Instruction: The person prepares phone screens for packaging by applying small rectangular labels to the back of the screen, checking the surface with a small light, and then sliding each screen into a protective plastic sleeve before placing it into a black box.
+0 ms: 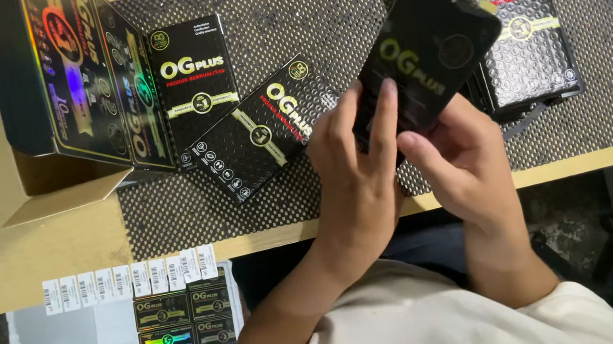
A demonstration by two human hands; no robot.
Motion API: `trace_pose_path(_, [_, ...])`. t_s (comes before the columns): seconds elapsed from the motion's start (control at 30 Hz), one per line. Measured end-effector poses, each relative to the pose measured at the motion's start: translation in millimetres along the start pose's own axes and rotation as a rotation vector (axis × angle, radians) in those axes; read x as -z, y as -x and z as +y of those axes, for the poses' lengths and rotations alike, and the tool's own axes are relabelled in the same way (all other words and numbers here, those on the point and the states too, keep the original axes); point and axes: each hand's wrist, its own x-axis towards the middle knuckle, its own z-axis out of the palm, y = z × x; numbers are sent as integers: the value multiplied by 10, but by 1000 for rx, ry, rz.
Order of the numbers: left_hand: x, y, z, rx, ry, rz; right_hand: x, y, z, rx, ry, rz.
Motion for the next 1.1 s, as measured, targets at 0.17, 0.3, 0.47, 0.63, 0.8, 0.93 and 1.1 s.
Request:
trace_pose_path(0.17, [187, -93, -312, 66, 16, -219, 251, 66, 100, -153, 79, 125])
trace_pose_path(0.3, [243, -152, -600, 265, -432, -397, 475, 132, 78, -158, 19, 200])
trace_pose_path(0.47, [272, -148, -514, 264, -352, -295, 680, 197, 143, -85, -41, 312])
trace_pose_path(0.63, [494, -214, -271, 220, -206, -208, 736, 132, 77, -19, -72, 418])
trace_pose_path(0.8, [594, -261, -5, 98, -105, -125, 640, 42, 172, 48, -240, 425])
trace_pose_path(0.93, [523, -228, 60, 82, -84, -156, 415, -70, 87, 37, -198, 434])
trace_pose_path(1.1, [360, -146, 33, 100, -65, -179, 287, -35, 179, 36, -250, 403])
